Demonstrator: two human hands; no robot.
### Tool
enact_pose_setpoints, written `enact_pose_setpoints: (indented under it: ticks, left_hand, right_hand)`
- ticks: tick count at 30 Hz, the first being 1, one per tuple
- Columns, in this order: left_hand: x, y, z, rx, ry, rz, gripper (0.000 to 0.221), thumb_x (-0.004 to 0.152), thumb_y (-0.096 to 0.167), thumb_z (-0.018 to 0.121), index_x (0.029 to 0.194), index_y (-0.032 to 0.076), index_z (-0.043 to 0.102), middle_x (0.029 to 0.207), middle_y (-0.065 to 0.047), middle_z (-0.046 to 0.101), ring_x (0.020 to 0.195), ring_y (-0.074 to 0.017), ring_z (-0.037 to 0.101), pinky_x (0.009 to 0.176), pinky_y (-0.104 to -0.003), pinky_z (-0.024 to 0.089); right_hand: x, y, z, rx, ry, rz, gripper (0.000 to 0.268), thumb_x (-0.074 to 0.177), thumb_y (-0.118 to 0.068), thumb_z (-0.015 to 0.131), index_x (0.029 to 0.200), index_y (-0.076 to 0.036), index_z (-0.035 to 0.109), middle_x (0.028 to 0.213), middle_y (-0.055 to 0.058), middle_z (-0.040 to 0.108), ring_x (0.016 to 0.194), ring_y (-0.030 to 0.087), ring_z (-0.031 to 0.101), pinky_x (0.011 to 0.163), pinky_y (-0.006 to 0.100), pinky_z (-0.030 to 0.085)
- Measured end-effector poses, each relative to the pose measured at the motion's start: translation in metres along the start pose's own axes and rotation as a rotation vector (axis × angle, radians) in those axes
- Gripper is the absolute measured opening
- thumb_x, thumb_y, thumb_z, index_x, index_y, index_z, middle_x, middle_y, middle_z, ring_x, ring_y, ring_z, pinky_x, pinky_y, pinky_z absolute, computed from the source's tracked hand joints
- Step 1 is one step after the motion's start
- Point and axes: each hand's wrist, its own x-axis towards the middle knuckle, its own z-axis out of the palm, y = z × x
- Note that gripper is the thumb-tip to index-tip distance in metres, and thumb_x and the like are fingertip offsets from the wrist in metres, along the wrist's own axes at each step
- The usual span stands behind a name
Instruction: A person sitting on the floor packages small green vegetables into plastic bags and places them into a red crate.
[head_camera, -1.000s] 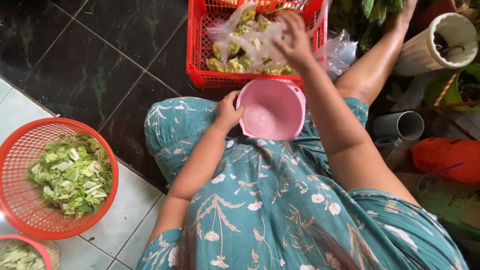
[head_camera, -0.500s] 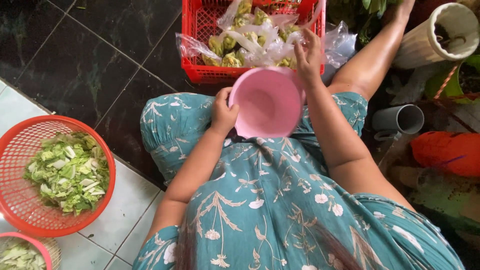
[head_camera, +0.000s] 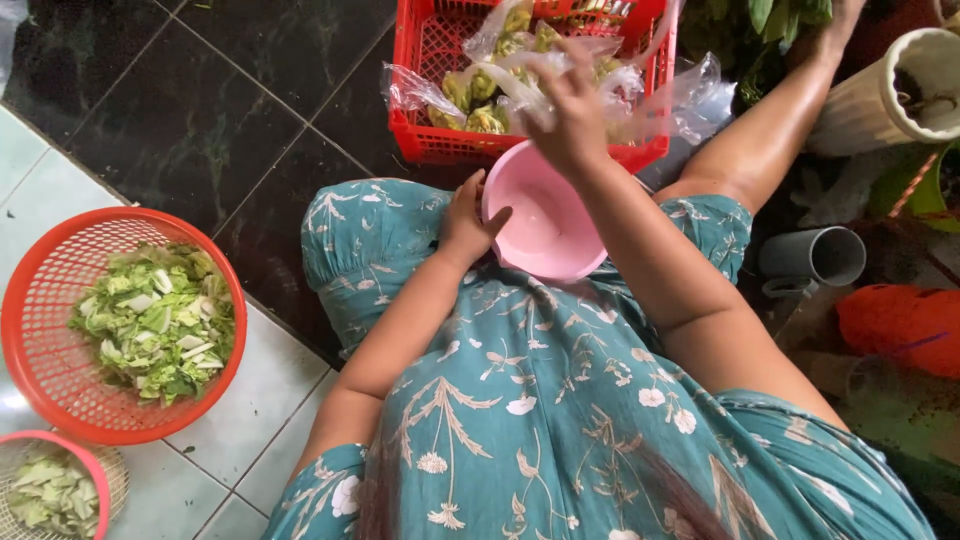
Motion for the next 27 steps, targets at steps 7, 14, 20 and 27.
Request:
enact_pose_setpoints:
  ticks: [7, 14, 20, 27]
  left_hand:
    - [0.042, -0.023, -0.032, -0.055, 0.545, 0.179, 0.045, 0.088, 0.027, 0.076, 0.125, 0.006, 0.060, 0.149, -0.027, 0.040, 0.135, -0.0449, 0.049, 0.111, -0.052, 0.045]
    - [0.132, -0.092, -0.069, 0.127, 0.398, 0.054, 0.048, 0.086, 0.036, 0.074, 0.128, 0.014, 0.067, 0.146, -0.015, 0.049, 0.134, -0.0391, 0.041, 0.112, -0.049, 0.036]
    - [0.105, 0.074, -0.104, -0.375, 0.119, 0.399, 0.031, 0.095, 0.006, 0.060, 0.124, 0.000, 0.068, 0.129, -0.013, 0.065, 0.120, -0.0261, 0.060, 0.106, -0.037, 0.049]
    - [0.051, 0.094, -0.086, -0.636, 0.641, 0.141, 0.010, 0.101, 0.019, 0.054, 0.103, 0.009, 0.056, 0.096, -0.002, 0.057, 0.085, -0.0139, 0.051, 0.081, -0.028, 0.045]
  right_hand:
    - [0.018, 0.023, 0.051, 0.074, -0.306, 0.058, 0.012, 0.085, 0.001, 0.064, 0.079, -0.004, 0.072, 0.081, 0.010, 0.072, 0.063, 0.025, 0.064, 0.062, 0.038, 0.055]
    - [0.049, 0.003, 0.010, 0.470, 0.016, 0.117, 0.018, 0.085, 0.014, 0.070, 0.098, 0.001, 0.070, 0.083, 0.008, 0.071, 0.064, 0.015, 0.066, 0.057, 0.027, 0.053]
    - [0.055, -0.015, 0.000, 0.505, -0.224, 0.040, 0.059, 0.079, 0.011, 0.085, 0.133, 0.007, 0.061, 0.092, 0.011, 0.070, 0.075, 0.016, 0.067, 0.064, 0.024, 0.058]
    - [0.083, -0.040, -0.024, 0.452, -0.016, -0.041, 0.010, 0.089, 0.008, 0.081, 0.089, 0.002, 0.073, 0.074, 0.009, 0.069, 0.054, 0.014, 0.063, 0.046, 0.026, 0.050]
